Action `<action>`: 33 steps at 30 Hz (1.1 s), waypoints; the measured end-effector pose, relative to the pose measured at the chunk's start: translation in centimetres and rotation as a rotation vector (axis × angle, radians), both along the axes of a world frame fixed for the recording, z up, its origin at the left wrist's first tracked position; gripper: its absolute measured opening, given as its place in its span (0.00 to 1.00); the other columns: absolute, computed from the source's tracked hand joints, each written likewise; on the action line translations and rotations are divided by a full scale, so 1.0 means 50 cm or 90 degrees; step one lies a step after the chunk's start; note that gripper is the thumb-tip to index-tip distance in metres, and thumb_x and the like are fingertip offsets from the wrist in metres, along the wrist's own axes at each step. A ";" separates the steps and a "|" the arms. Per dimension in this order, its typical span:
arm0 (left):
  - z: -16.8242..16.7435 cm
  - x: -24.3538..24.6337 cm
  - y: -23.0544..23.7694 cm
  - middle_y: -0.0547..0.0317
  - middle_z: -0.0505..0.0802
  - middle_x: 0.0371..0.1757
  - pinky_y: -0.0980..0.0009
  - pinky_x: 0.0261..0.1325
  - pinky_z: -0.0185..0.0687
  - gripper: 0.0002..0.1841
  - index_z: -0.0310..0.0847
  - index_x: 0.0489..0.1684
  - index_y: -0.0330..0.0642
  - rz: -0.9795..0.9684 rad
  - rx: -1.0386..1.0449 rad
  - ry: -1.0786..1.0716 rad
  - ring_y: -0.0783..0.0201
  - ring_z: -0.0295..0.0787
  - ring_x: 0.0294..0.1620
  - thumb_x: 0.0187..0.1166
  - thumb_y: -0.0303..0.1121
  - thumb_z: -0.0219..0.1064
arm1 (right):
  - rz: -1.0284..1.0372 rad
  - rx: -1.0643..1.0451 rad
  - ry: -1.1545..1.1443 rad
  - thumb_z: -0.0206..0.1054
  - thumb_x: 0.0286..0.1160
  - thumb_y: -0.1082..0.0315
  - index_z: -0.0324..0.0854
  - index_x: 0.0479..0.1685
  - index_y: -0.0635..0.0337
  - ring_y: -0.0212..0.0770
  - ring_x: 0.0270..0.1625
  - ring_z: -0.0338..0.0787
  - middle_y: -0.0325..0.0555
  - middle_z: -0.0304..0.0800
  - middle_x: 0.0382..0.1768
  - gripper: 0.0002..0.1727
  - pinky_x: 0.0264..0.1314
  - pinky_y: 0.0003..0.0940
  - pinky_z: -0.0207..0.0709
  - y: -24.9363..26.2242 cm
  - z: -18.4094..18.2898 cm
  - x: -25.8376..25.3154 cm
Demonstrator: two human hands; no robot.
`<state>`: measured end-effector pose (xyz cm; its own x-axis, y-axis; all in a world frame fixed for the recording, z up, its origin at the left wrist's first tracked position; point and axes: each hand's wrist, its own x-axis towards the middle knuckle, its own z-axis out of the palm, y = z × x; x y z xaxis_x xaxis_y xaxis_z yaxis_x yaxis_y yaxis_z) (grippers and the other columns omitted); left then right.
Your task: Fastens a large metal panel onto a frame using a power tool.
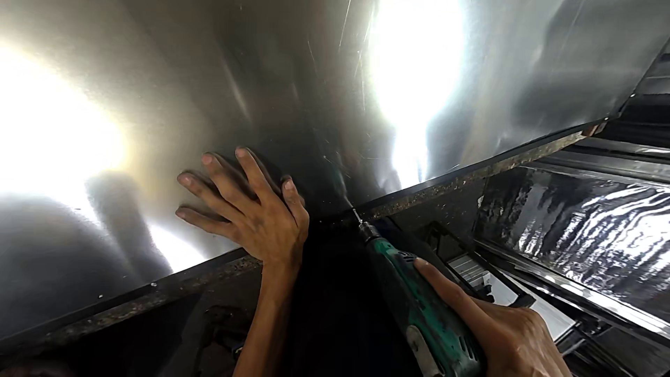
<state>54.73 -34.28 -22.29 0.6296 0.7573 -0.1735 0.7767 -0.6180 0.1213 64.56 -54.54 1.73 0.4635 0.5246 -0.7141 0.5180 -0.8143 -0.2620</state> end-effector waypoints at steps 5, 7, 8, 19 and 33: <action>-0.001 -0.002 0.000 0.36 0.54 0.94 0.24 0.84 0.24 0.39 0.49 0.96 0.57 -0.013 0.018 -0.020 0.31 0.36 0.95 0.85 0.63 0.37 | -0.003 0.019 -0.012 0.65 0.69 0.44 0.68 0.89 0.41 0.42 0.15 0.79 0.41 0.84 0.21 0.42 0.13 0.41 0.67 -0.023 -0.005 -0.012; 0.000 -0.005 0.000 0.37 0.53 0.94 0.24 0.85 0.23 0.40 0.48 0.97 0.56 -0.016 0.021 -0.016 0.31 0.35 0.95 0.85 0.64 0.36 | -0.005 0.022 -0.015 0.67 0.67 0.45 0.67 0.90 0.39 0.42 0.15 0.79 0.41 0.84 0.22 0.43 0.13 0.42 0.67 -0.030 -0.007 -0.016; 0.000 -0.004 0.000 0.37 0.53 0.95 0.25 0.85 0.22 0.40 0.47 0.97 0.57 -0.014 0.019 -0.012 0.32 0.34 0.95 0.85 0.64 0.36 | -0.003 0.029 -0.023 0.68 0.65 0.44 0.66 0.90 0.38 0.43 0.15 0.79 0.40 0.84 0.21 0.44 0.13 0.42 0.67 -0.033 -0.014 -0.019; 0.001 -0.003 -0.003 0.38 0.52 0.95 0.28 0.87 0.23 0.39 0.47 0.97 0.57 -0.012 0.019 -0.015 0.33 0.34 0.95 0.86 0.64 0.36 | 0.007 0.065 -0.082 0.65 0.57 0.38 0.67 0.89 0.37 0.41 0.13 0.78 0.37 0.81 0.18 0.48 0.11 0.42 0.66 -0.046 -0.055 -0.030; 0.000 -0.003 -0.006 0.43 0.53 0.96 0.30 0.88 0.24 0.38 0.48 0.96 0.58 -0.021 0.040 -0.010 0.37 0.36 0.96 0.86 0.64 0.34 | -0.074 0.083 -0.114 0.63 0.56 0.41 0.73 0.85 0.33 0.39 0.14 0.78 0.33 0.79 0.15 0.44 0.13 0.41 0.65 -0.041 -0.103 -0.039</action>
<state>54.57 -34.58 -22.29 0.6564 0.7455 -0.1158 0.7544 -0.6497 0.0937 62.60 -56.58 -3.44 0.6393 0.5424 -0.5451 0.4703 -0.8366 -0.2809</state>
